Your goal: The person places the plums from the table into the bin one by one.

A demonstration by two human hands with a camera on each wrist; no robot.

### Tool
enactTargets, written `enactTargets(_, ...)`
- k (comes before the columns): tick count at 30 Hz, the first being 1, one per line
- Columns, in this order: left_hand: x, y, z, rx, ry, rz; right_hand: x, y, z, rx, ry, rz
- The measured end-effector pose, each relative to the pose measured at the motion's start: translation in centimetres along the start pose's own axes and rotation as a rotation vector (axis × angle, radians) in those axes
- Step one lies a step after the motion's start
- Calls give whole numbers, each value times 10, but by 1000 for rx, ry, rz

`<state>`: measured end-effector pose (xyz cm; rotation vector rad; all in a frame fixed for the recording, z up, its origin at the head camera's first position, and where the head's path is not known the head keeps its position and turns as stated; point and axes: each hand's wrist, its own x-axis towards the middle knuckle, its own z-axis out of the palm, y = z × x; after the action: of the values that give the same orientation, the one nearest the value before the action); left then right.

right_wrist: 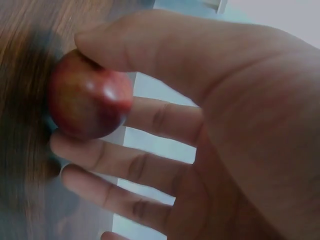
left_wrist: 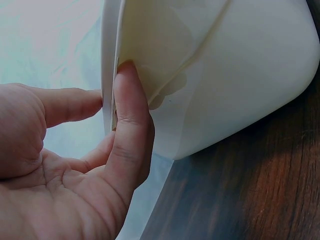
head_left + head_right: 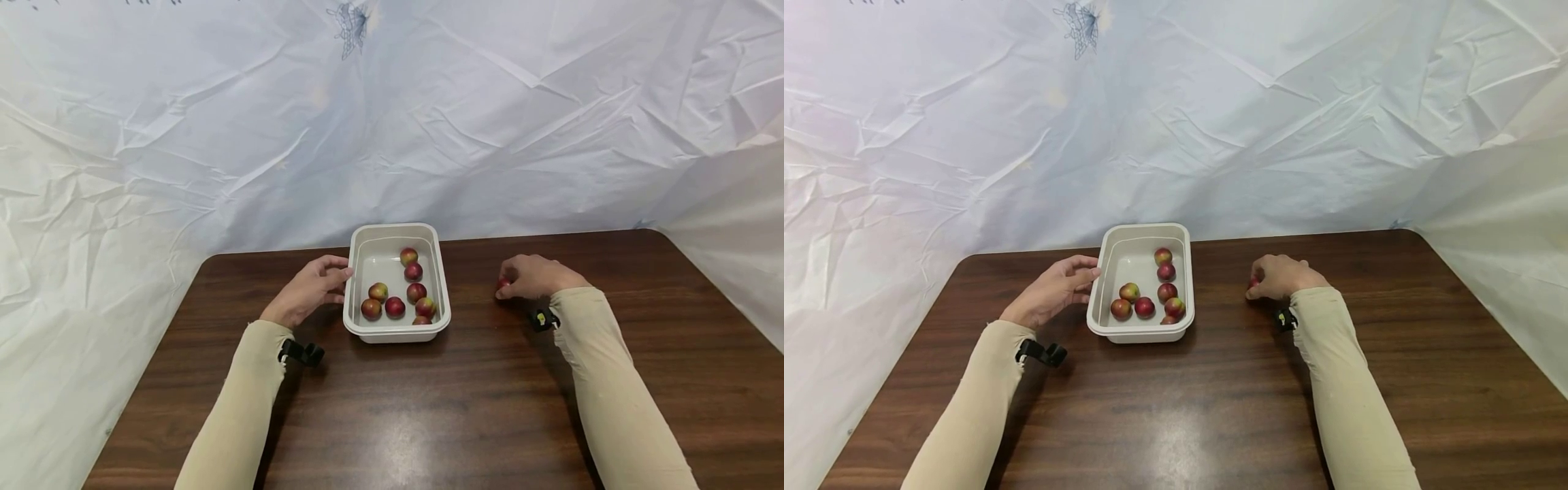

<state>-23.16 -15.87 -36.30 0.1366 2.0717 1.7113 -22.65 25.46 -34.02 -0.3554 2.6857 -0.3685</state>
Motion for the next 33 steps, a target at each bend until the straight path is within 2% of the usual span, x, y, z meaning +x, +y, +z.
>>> enactTargets(16, 1, 0, 1, 2, 8, -4, 0, -2, -2, -8, 159, -101)
enactTargets(25, 0, 1, 1, 5, 11, -4, -3, -10, -5, 52, 220, -145)
enactTargets(33, -1, 1, 1, 9, 12, -2, -5, -25, -8, 29, 263, -198)
